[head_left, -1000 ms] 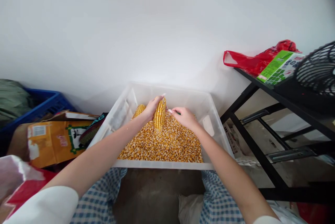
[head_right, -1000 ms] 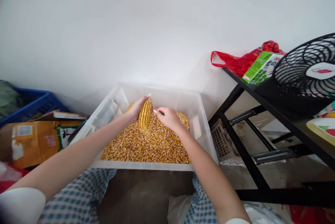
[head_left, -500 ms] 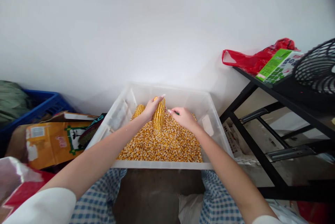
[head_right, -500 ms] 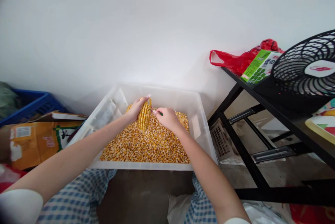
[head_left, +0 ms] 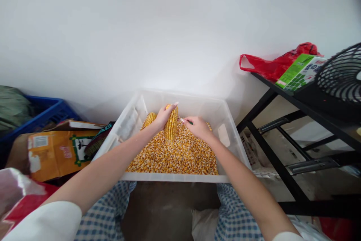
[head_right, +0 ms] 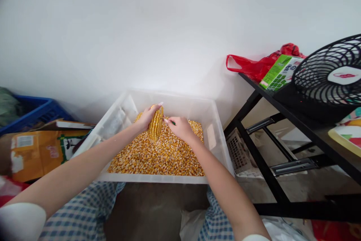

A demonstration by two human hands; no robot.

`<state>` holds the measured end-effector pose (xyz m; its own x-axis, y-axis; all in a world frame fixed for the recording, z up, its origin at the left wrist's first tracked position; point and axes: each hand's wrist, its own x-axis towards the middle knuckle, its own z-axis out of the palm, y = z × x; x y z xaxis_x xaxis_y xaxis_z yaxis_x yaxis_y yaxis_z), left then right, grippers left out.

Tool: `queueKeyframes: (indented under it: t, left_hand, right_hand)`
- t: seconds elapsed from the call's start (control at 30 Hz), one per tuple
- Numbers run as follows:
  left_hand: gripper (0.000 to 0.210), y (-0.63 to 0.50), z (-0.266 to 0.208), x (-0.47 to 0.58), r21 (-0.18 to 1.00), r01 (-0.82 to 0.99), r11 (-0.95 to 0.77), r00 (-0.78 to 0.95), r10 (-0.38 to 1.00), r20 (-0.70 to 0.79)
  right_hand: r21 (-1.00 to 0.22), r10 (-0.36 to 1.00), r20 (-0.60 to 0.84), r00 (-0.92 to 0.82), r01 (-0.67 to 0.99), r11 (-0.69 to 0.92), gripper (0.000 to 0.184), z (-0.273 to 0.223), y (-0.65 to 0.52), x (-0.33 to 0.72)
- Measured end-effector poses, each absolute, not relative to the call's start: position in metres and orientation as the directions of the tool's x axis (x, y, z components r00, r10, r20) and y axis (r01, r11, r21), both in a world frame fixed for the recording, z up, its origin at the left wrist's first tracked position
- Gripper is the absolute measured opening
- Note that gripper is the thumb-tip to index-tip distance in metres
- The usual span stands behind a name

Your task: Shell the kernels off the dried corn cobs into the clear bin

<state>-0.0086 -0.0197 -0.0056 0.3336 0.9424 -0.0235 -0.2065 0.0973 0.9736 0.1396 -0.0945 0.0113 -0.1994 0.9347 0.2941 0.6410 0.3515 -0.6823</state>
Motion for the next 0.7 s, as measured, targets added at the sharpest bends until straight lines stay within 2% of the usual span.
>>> queueKeyframes:
  t: [0.3,0.5,0.6,0.7]
  left_hand:
    - [0.037,-0.026,-0.009,-0.006,0.986,-0.164,0.027,0.278,0.960,0.020]
    - [0.037,-0.030,-0.007,-0.006,0.994,-0.033,-0.100,0.157,0.982,0.104]
    - [0.037,-0.030,-0.007,-0.003,0.995,-0.086,-0.047,0.075,0.996,0.053]
    - [0.037,-0.029,-0.008,0.002,0.965,-0.246,0.089,0.026,0.996,-0.085]
  right_hand:
    - [-0.698,0.942,0.293,-0.164,0.636,0.328,0.035,0.002,-0.094,0.135]
    - [-0.678,0.944,0.281,-0.175,0.659,0.324,0.036,0.003,-0.096,0.136]
    - [-0.629,0.945,0.300,-0.132,0.717,0.300,0.037,0.000,-0.097,0.130]
    - [-0.573,0.940,0.336,-0.051,0.781,0.247,0.036,-0.004,-0.097,0.121]
